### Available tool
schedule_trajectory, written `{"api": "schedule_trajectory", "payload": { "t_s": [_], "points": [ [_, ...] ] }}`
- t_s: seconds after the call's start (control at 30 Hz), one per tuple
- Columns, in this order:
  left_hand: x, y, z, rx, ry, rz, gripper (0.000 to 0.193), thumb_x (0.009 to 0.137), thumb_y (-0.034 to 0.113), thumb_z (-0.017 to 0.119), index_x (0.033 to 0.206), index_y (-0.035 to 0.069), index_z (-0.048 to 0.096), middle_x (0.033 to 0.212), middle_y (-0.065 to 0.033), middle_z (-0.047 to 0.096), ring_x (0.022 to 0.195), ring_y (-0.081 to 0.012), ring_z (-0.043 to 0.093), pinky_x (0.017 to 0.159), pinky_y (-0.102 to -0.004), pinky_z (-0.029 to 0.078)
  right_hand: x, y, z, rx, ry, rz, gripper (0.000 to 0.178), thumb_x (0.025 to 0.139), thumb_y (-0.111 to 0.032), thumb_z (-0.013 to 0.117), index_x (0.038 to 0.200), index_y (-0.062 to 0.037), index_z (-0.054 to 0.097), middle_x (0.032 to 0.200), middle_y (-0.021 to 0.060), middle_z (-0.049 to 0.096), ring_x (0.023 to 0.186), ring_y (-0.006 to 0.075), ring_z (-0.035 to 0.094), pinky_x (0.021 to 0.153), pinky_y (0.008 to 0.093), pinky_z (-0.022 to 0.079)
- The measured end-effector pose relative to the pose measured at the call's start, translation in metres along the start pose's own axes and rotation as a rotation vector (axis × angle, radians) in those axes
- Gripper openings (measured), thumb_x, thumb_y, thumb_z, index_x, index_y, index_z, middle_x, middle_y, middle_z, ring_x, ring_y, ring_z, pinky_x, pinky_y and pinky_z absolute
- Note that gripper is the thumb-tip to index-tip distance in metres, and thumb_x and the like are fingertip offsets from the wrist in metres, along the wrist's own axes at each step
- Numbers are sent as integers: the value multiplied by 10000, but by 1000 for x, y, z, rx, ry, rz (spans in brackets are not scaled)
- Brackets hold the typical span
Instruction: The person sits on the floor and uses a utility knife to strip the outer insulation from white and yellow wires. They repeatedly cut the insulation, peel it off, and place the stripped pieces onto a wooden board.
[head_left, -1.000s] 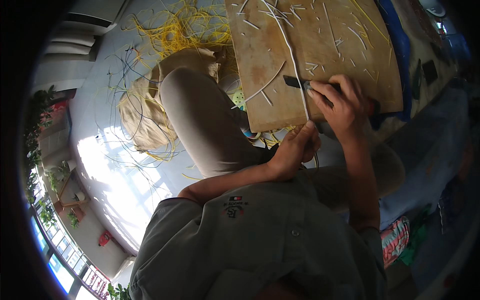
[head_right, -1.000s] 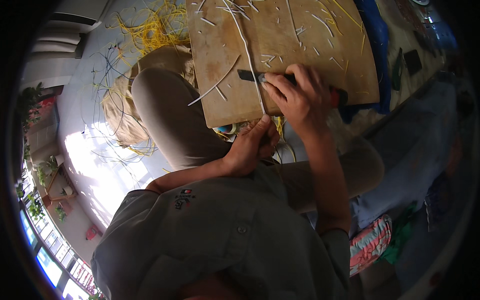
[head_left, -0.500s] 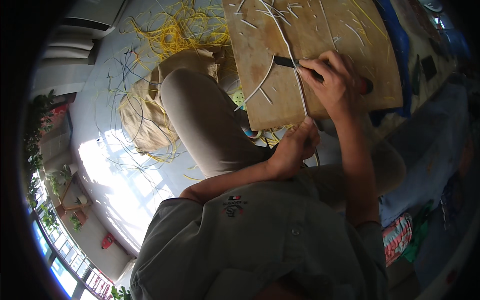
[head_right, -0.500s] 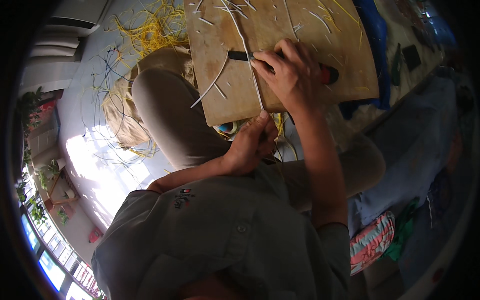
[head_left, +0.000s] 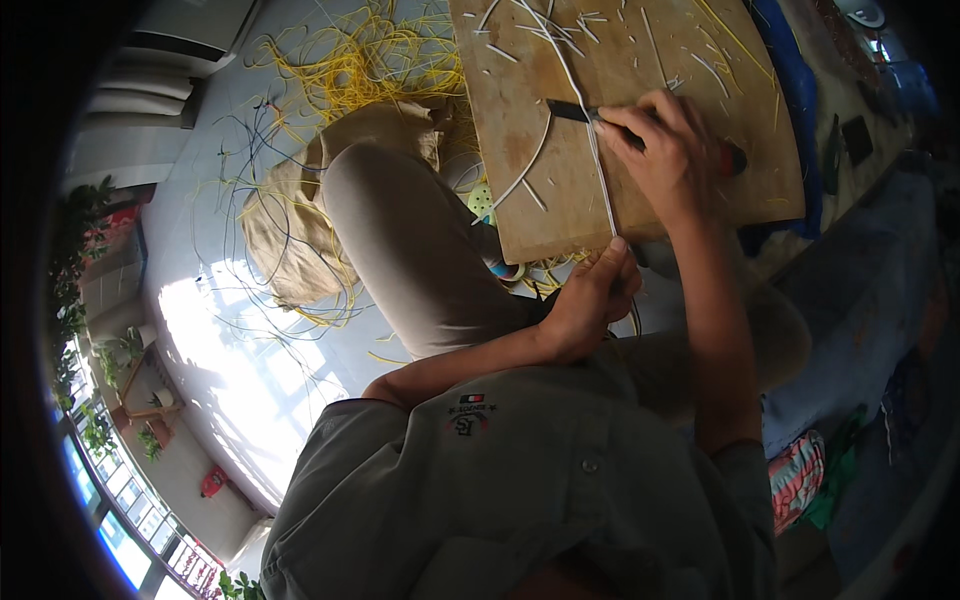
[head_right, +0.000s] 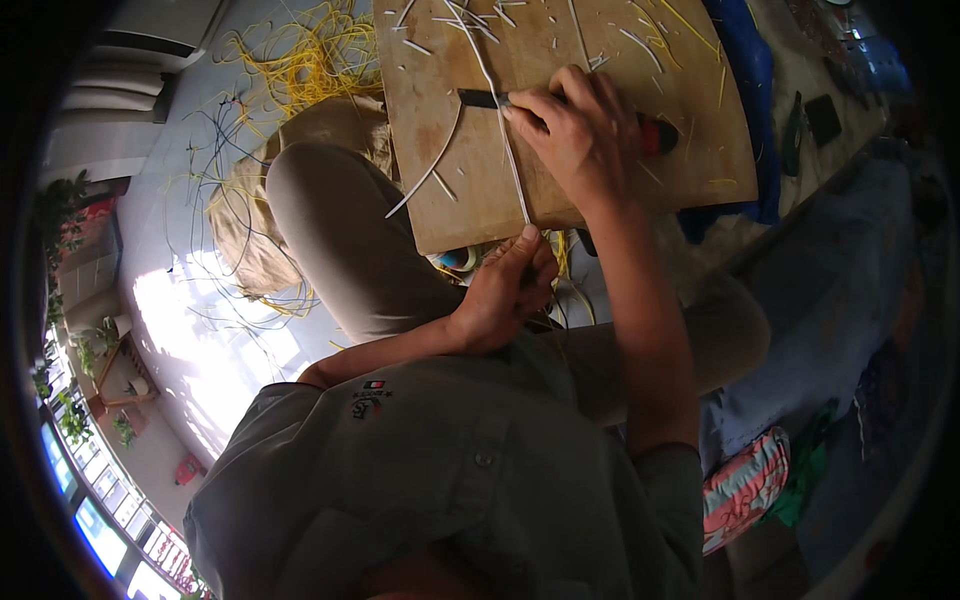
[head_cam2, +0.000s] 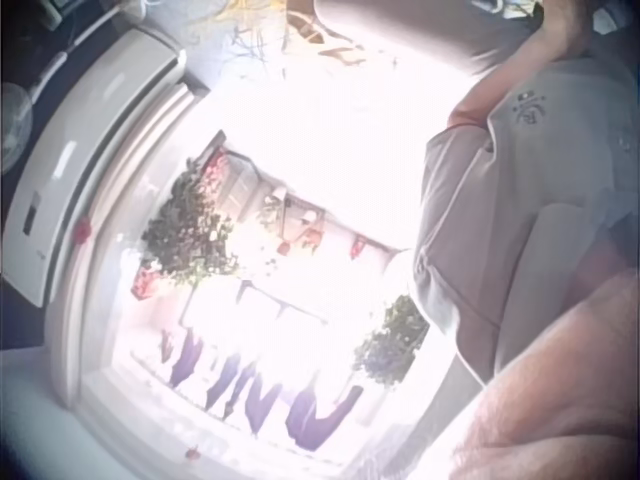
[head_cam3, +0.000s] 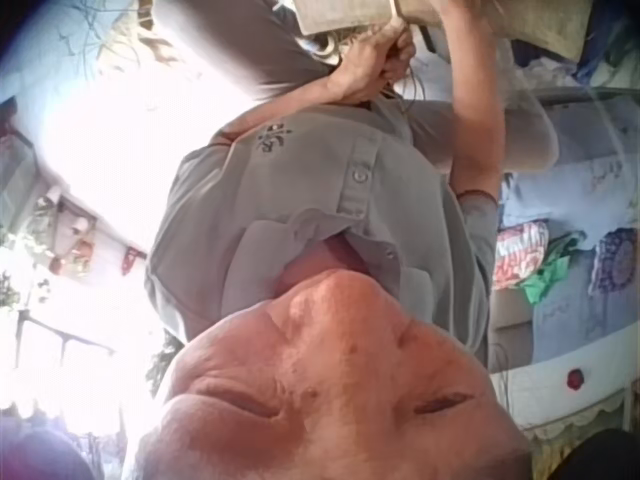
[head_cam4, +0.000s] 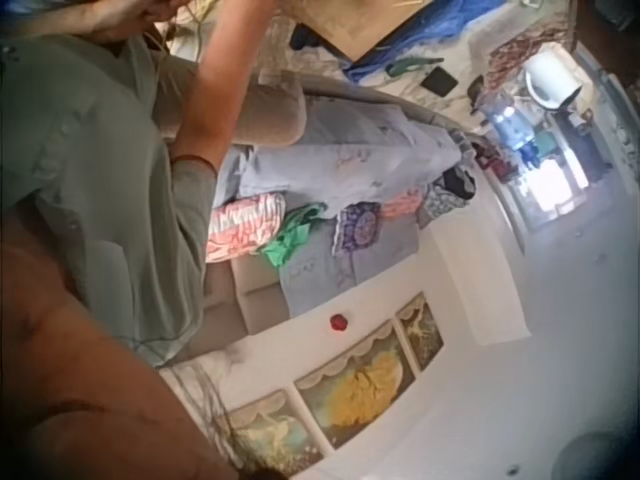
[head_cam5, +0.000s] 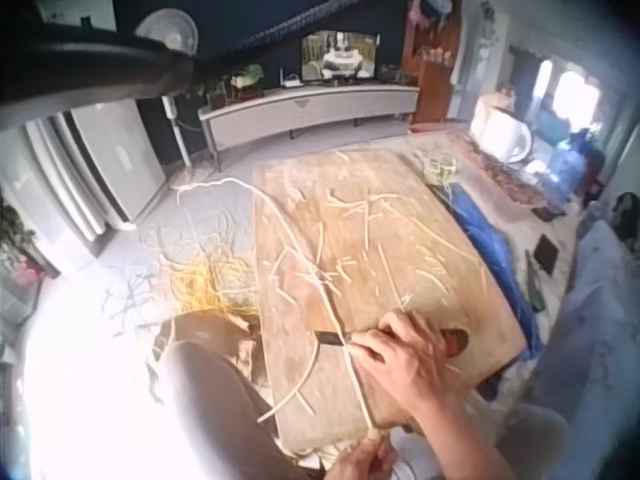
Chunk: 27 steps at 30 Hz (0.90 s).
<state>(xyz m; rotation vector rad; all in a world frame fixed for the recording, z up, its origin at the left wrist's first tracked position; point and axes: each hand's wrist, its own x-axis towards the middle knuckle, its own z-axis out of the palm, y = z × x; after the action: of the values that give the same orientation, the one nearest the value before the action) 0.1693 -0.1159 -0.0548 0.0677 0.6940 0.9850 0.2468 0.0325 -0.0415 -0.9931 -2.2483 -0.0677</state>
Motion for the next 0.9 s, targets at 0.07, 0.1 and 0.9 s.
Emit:
{"api": "schedule_trajectory", "payload": {
  "t_s": [0.07,0.1,0.9],
  "points": [
    [2,1,1,-13,-4,-4,344,947,382,357,717,126,374,628,11,366,461,-71,258,435,-215,223,7,4,6,37,-1,5,121,667,-242,709,758,-188,652,710,-11,477,697,208,508,625,339,433],
    [2,2,1,-7,7,-6,343,948,381,355,718,127,375,629,9,369,461,-71,259,435,-216,225,7,4,6,22,8,6,119,663,-247,712,746,-187,652,706,-10,476,698,212,510,627,345,433],
    [3,-2,1,-23,52,22,332,947,375,356,725,129,371,593,11,359,427,-74,238,393,-221,211,10,6,10,-44,22,23,123,692,-292,688,758,-194,654,742,0,508,748,216,521,648,357,438]
  ]
}}
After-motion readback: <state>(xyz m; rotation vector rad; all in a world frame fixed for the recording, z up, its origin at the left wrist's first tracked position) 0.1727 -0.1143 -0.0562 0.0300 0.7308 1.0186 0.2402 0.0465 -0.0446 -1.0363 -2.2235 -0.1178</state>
